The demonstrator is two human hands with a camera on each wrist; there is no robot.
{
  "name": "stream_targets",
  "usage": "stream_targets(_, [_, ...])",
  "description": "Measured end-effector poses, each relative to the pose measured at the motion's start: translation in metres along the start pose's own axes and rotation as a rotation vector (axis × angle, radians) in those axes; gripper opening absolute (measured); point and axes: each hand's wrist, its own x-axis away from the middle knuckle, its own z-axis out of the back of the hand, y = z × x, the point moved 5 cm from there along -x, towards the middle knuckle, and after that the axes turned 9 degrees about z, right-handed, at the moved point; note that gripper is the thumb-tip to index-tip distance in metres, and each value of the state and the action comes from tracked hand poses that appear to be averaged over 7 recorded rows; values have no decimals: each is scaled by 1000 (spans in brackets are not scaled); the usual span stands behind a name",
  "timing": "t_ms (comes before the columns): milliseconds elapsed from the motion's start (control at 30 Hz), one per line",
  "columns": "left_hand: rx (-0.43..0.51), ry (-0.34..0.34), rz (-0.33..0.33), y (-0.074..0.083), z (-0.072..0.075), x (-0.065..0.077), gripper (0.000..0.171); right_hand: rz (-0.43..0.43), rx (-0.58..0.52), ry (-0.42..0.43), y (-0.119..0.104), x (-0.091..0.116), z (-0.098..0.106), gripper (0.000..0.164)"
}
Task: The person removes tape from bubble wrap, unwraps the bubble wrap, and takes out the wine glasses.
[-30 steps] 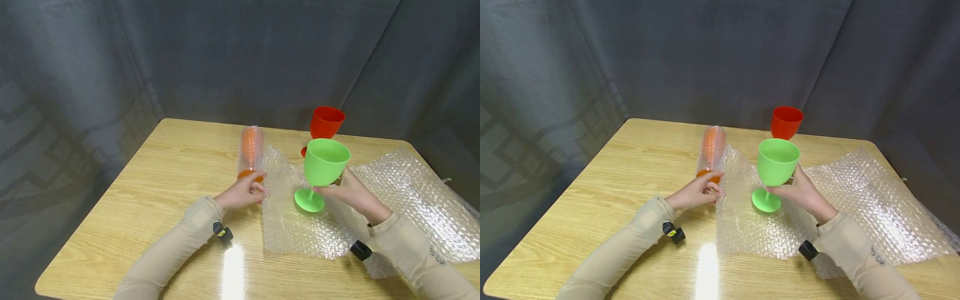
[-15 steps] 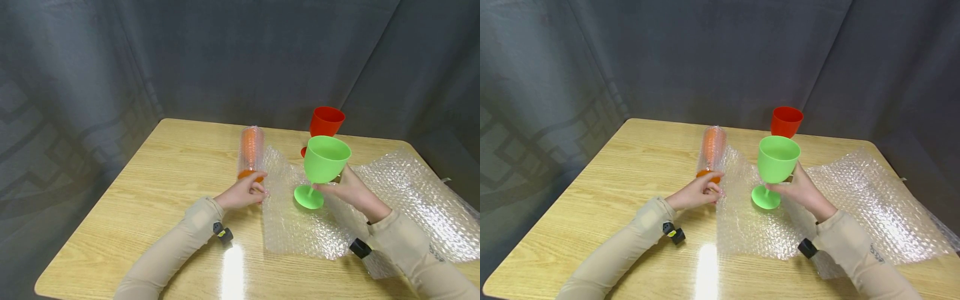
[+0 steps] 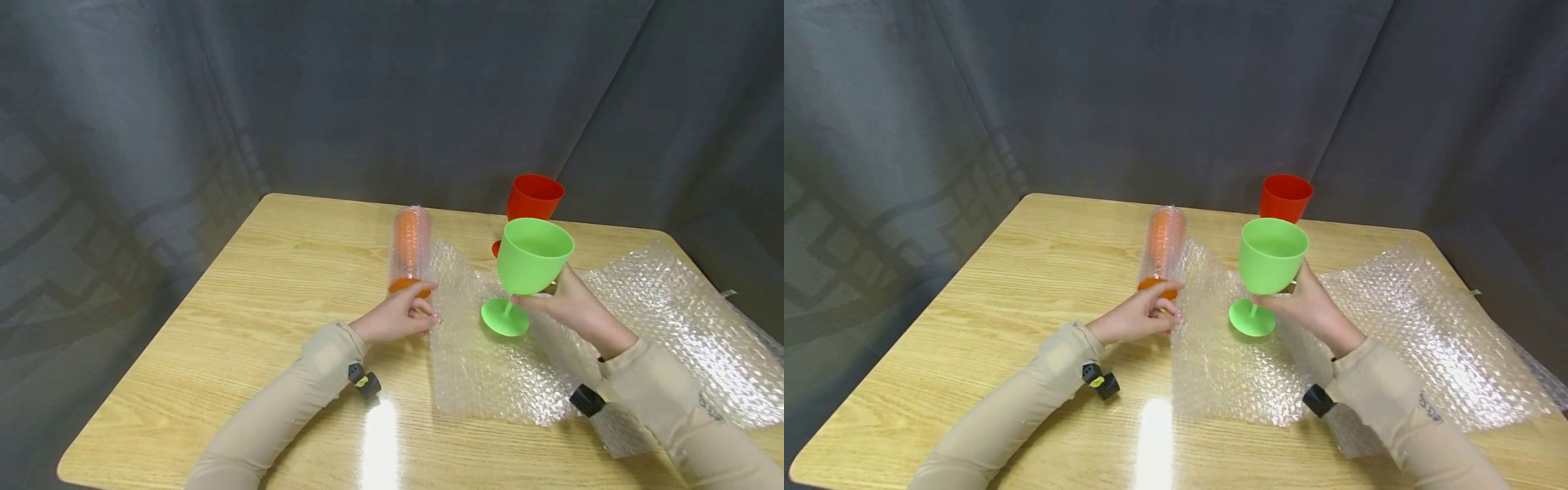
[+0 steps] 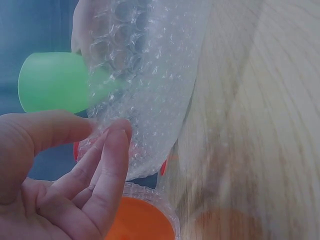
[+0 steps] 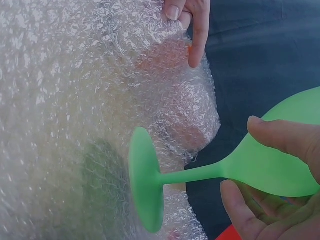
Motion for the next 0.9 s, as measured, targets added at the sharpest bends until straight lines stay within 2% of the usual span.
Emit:
stream_targets(533, [9,3,-5,1,1,1,64,-2,-26,1,1,-6,0,70])
stream_targets(900, [20,7,4,1,0,3,64,36,-25,13,0,-9,-1,70])
